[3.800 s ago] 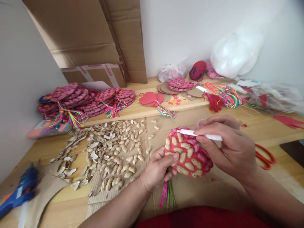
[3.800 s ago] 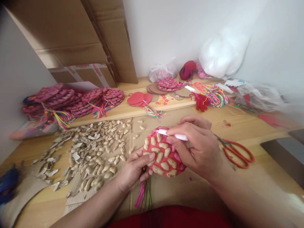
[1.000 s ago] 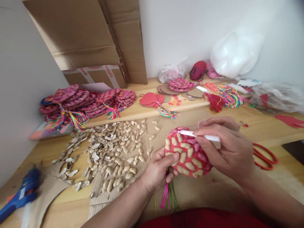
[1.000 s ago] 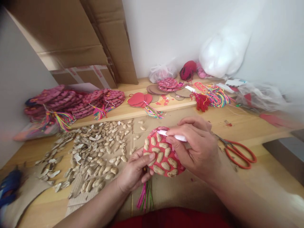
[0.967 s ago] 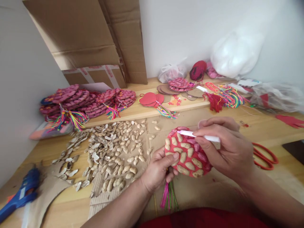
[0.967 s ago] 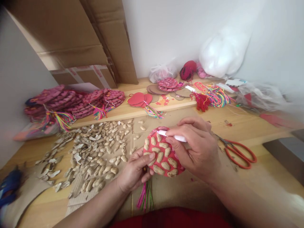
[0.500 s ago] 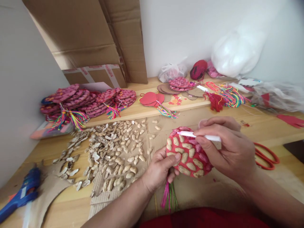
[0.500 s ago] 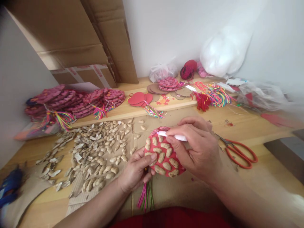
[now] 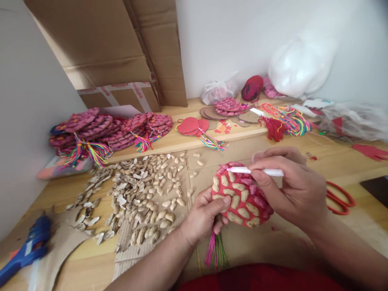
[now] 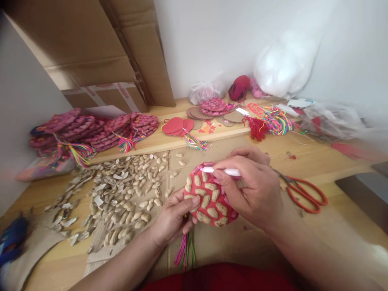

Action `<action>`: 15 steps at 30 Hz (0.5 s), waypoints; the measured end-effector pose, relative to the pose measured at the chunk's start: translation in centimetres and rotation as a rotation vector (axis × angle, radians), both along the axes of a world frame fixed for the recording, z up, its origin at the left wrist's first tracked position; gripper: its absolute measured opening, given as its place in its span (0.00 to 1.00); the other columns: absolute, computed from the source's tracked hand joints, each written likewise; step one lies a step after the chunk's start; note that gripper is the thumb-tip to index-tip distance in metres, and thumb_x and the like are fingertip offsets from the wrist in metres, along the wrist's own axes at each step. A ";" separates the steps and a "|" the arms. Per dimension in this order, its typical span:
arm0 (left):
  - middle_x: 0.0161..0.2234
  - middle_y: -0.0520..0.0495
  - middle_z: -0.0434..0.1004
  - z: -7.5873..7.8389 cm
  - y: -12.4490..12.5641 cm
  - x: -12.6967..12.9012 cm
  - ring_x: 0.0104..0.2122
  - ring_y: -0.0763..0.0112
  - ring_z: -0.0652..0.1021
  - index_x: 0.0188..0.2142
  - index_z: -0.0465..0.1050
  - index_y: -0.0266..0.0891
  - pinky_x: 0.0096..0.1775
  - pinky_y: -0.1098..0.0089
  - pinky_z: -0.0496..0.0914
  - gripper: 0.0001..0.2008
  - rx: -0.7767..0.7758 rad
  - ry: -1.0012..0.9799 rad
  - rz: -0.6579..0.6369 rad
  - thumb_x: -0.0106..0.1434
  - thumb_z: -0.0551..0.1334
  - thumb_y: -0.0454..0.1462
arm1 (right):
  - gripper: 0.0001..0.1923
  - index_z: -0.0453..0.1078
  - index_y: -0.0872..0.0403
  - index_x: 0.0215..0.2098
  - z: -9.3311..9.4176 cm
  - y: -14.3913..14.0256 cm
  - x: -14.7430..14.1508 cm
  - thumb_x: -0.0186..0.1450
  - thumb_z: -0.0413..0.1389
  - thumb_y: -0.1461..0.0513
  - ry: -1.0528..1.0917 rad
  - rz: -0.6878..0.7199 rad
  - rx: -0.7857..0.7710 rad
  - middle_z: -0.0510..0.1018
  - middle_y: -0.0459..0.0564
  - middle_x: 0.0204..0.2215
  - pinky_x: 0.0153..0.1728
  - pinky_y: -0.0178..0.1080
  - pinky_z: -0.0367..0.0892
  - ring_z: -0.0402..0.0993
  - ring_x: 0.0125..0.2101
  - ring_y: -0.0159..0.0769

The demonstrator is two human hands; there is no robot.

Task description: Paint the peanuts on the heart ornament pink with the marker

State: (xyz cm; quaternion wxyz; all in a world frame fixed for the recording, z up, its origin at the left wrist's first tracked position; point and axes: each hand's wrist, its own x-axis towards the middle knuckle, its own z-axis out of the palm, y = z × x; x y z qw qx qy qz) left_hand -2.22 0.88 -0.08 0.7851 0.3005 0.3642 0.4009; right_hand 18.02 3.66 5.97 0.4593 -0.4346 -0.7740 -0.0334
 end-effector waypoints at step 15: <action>0.20 0.53 0.73 0.2 -0.1 -0.1 0.15 0.79 0.70 0.31 0.72 0.35 0.11 0.83 0.57 0.20 -0.017 -0.008 -0.003 0.53 0.76 0.47 | 0.08 0.75 0.46 0.40 0.2 0.0 0.4 0.63 0.62 0.65 0.028 -0.003 -0.013 0.83 0.46 0.34 0.46 0.49 0.70 0.77 0.42 0.43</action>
